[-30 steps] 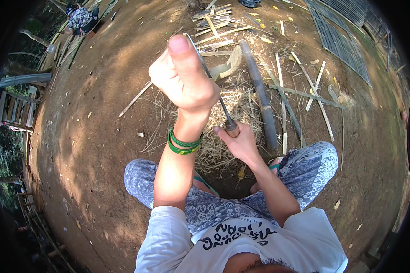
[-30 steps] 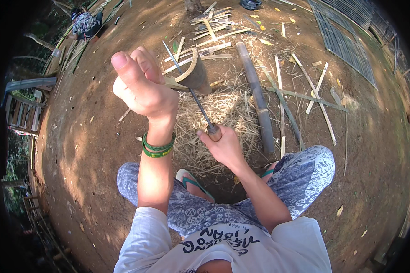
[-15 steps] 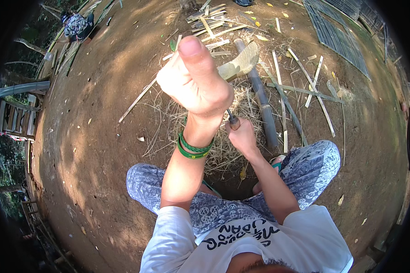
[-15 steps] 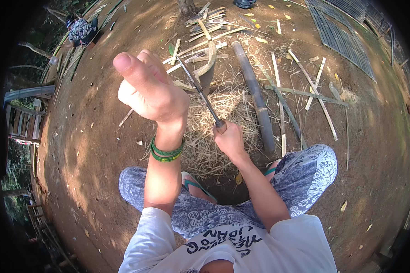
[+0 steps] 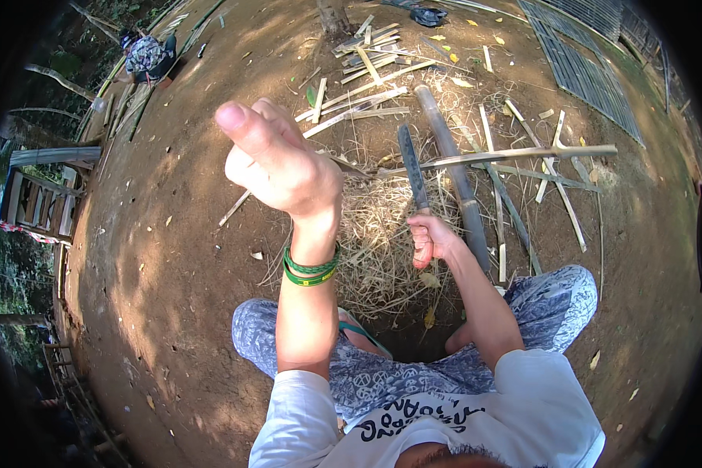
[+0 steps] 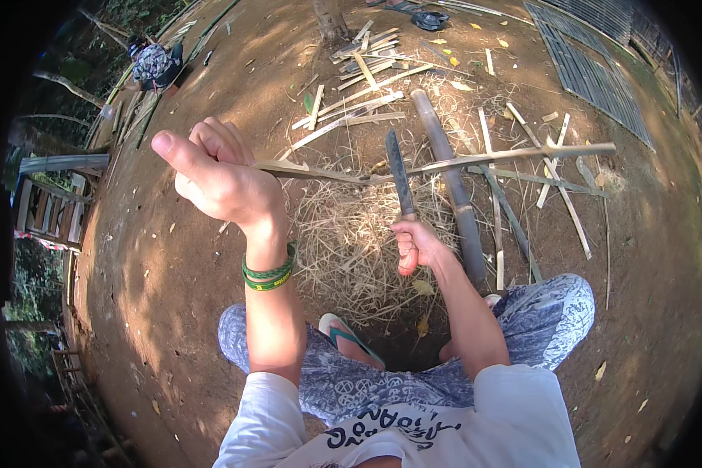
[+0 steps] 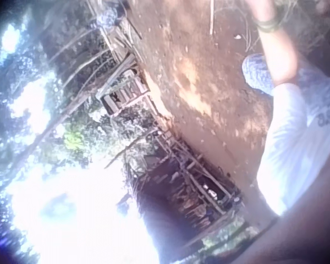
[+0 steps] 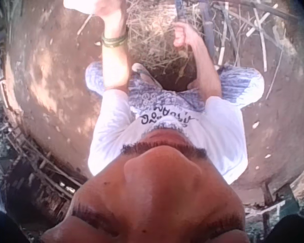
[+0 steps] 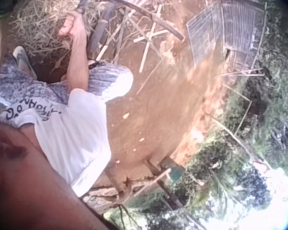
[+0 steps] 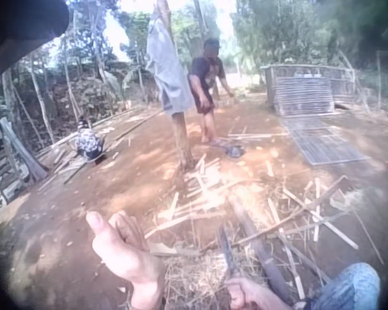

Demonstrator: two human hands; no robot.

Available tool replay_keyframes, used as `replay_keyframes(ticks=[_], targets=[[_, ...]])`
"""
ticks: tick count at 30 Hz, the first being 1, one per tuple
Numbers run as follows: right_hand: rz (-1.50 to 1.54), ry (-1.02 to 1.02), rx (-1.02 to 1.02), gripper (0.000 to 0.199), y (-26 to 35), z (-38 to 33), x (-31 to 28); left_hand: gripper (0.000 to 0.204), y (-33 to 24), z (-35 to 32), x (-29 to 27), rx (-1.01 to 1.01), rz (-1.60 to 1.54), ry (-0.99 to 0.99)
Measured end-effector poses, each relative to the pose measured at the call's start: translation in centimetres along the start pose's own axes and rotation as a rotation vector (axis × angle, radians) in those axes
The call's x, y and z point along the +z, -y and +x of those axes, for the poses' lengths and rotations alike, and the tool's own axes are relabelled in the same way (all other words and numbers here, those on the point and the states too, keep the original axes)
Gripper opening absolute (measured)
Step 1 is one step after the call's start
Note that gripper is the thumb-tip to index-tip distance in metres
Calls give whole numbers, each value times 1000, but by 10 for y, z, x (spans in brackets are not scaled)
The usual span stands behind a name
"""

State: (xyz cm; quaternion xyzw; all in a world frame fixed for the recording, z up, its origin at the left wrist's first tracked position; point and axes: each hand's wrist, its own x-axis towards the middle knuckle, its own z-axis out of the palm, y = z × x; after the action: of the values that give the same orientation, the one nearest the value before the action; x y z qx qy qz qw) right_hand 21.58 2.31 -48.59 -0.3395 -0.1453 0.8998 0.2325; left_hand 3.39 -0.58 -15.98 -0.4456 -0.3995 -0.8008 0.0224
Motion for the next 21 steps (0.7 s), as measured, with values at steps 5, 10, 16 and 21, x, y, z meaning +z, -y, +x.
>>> replay_keyframes(ticks=[5,10,16,21], targets=[[94,91,-26,26,-14,-3,6,66,4,6,3,22,67,-39],[234,296,15,36,-15,-23,14,65,4,6,-2,-21,57,-31],[30,48,-71,24,-28,-51,28,64,1,4,-11,9,39,-64],[-305,-291,-54,24,-78,-61,36,64,5,5,-15,-17,84,-137]])
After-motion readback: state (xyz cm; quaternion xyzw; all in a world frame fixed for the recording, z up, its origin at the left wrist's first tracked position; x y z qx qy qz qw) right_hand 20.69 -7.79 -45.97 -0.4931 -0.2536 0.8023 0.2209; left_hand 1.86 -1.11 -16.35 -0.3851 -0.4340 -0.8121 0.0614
